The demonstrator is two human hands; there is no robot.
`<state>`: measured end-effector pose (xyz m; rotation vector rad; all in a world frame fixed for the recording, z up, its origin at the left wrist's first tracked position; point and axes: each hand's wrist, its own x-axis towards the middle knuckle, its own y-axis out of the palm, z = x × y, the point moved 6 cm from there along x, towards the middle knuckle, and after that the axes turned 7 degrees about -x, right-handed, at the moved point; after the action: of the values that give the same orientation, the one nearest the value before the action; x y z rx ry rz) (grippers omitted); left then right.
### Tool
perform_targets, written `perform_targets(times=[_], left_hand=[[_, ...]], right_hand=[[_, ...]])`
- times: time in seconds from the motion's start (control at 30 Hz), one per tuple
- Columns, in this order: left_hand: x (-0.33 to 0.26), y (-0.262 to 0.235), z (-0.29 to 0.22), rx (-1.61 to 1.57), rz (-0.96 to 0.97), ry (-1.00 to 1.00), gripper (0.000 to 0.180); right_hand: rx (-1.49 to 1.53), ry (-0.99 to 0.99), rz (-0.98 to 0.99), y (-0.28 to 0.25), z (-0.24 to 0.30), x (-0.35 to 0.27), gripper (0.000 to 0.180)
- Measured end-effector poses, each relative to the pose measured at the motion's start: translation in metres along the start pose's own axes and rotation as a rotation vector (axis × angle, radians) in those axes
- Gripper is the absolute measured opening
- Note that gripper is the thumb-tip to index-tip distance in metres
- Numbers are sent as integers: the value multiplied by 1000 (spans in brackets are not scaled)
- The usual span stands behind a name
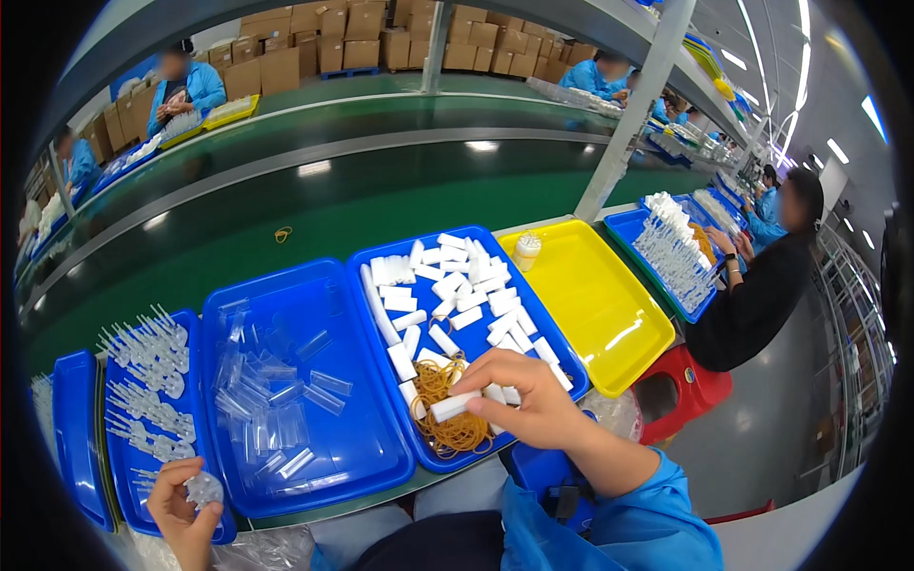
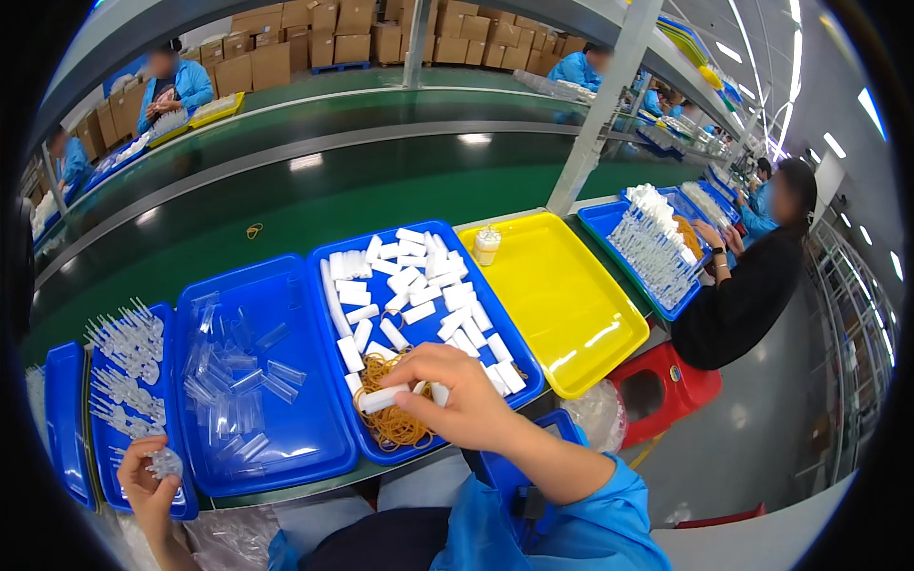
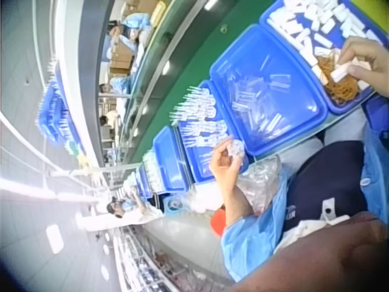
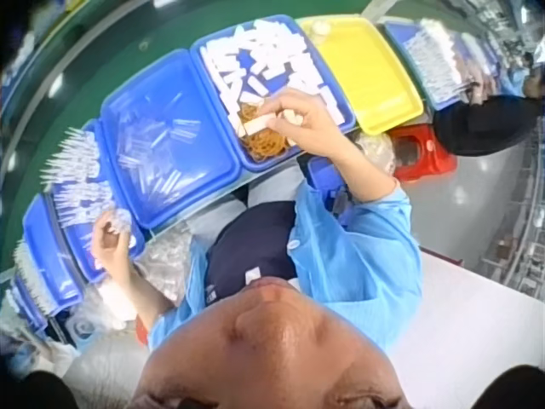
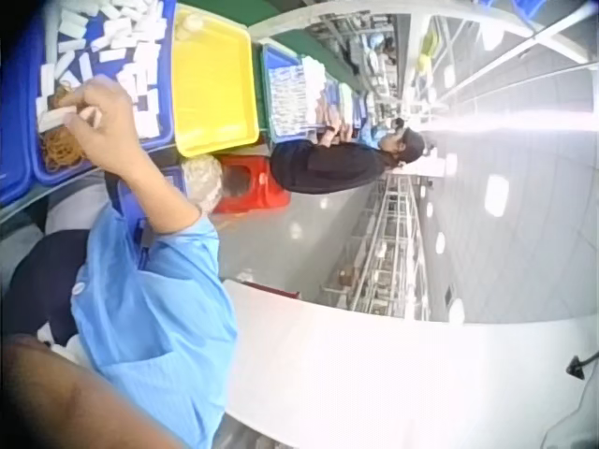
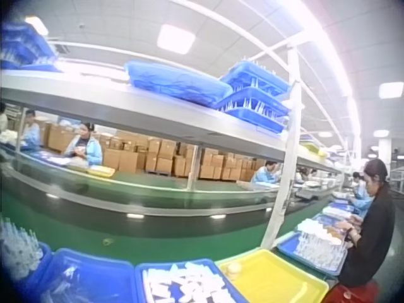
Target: The person assembles small white cylindrical components by inserting them into clear plastic tubes and securing them with rubber bands. The person repeatedly picks up the components from blue trays, aligns them, and places the rubber bands around the bundle. The assembled units are placed into a yellow tray.
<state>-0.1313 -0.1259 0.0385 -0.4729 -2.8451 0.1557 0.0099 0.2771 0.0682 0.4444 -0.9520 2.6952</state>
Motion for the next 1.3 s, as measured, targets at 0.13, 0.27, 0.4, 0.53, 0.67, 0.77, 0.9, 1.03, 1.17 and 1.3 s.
perform_targets(times=[0.13,0.27,0.4,0.53,0.67,0.77,0.9,1.03,1.17,1.3], left_hand=[[3,47,4,-264,19,-103,54],[10,84,12,-325,151,-114,46],[17,121,-1,-292,211,-119,45],[11,138,3,-193,304,-64,51],[0,143,-6,-141,387,-121,59],[-7,142,-4,-98,377,-36,56],[-10,147,-8,-91,315,35,55],[-15,146,2,-155,274,81,53],[-17,143,0,-137,225,134,50],[-18,139,-2,-123,162,182,50]], right_hand=[[135,120,-112,12,-4,-6,13],[237,185,-196,27,-11,-14,10],[237,149,-225,37,-14,-19,9],[155,111,-247,50,-6,-21,9],[160,127,-267,57,1,-19,13],[180,135,-302,57,4,-17,14],[294,178,-394,59,0,-22,11],[206,109,-355,59,2,-20,10],[170,160,-315,60,5,-21,11],[182,155,-289,61,7,-23,14]])
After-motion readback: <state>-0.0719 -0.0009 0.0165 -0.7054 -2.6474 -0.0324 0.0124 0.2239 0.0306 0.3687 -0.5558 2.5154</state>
